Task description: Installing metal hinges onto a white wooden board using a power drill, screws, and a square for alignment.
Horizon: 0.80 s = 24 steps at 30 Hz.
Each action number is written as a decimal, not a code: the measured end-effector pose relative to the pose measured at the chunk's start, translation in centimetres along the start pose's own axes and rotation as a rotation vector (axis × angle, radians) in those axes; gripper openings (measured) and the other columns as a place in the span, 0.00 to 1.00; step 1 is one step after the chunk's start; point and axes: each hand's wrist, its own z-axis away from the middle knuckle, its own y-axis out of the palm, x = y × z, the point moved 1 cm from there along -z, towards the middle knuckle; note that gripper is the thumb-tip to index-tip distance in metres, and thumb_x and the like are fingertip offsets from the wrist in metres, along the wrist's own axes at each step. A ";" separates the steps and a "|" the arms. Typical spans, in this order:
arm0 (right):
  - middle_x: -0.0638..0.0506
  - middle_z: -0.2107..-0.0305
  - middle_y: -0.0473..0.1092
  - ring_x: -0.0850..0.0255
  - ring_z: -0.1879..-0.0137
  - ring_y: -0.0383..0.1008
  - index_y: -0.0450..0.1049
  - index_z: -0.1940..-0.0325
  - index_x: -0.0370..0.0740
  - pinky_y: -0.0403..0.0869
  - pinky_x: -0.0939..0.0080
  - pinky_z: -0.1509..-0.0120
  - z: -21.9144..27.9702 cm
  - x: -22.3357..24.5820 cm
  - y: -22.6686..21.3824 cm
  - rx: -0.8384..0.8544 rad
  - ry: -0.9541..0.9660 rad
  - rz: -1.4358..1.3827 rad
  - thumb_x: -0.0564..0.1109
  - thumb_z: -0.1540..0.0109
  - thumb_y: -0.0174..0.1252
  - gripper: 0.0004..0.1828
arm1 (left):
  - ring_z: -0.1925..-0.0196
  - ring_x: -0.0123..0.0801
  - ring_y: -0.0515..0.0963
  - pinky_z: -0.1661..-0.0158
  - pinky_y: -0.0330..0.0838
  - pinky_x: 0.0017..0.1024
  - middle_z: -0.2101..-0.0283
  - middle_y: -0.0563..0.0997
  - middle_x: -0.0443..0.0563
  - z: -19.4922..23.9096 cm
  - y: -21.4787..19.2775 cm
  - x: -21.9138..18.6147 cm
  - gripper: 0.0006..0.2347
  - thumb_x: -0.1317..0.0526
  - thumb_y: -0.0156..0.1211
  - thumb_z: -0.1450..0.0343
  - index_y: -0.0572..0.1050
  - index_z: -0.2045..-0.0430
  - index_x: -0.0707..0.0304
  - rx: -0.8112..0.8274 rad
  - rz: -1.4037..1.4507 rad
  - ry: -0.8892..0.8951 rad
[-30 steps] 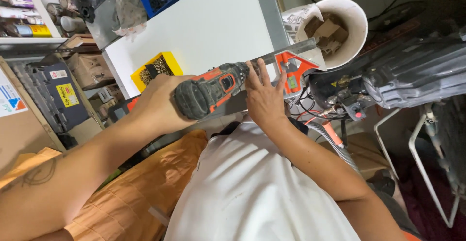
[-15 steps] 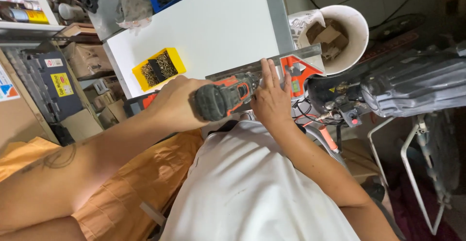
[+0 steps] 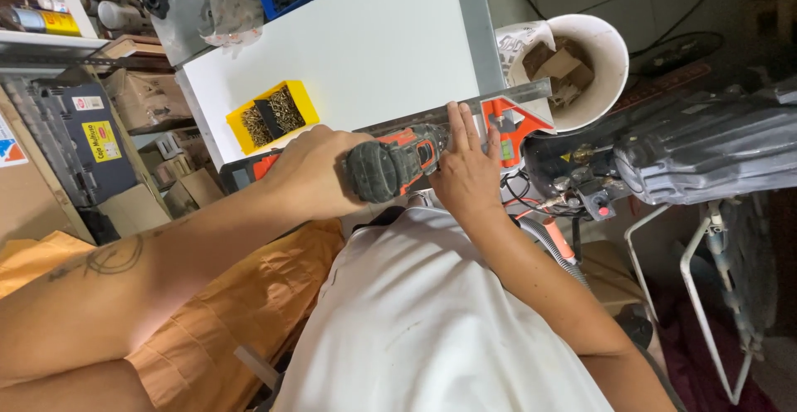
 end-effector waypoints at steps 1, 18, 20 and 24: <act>0.47 0.17 0.39 0.53 0.13 0.35 0.86 0.55 0.45 0.46 0.33 0.20 0.0 0.0 0.1 0.006 0.004 -0.008 0.52 0.44 0.63 0.17 | 0.64 0.56 0.88 0.57 0.79 0.43 0.73 0.86 0.59 0.0 0.0 0.0 0.14 0.65 0.65 0.43 0.85 0.64 0.56 -0.002 -0.007 -0.001; 0.47 0.17 0.41 0.52 0.13 0.36 0.86 0.57 0.45 0.48 0.33 0.21 -0.1 0.0 0.6 -0.017 -0.004 0.025 0.56 0.42 0.64 0.17 | 0.69 0.52 0.87 0.60 0.79 0.39 0.74 0.86 0.59 0.3 -0.7 -0.7 0.14 0.67 0.65 0.41 0.84 0.62 0.60 0.010 0.056 0.008; 0.47 0.17 0.41 0.52 0.13 0.36 0.86 0.57 0.45 0.48 0.33 0.21 -0.2 0.0 0.7 -0.019 -0.007 0.031 0.56 0.42 0.64 0.17 | 0.69 0.52 0.87 0.60 0.79 0.39 0.74 0.86 0.59 0.2 -0.5 -0.4 0.14 0.67 0.65 0.40 0.84 0.61 0.60 0.013 0.047 0.006; 0.46 0.17 0.41 0.52 0.13 0.36 0.86 0.57 0.45 0.48 0.32 0.21 -0.1 0.1 0.2 -0.013 -0.006 0.034 0.55 0.42 0.64 0.16 | 0.72 0.49 0.86 0.62 0.77 0.38 0.77 0.85 0.56 -0.2 -0.1 0.1 0.11 0.66 0.66 0.40 0.84 0.66 0.60 0.006 0.009 0.041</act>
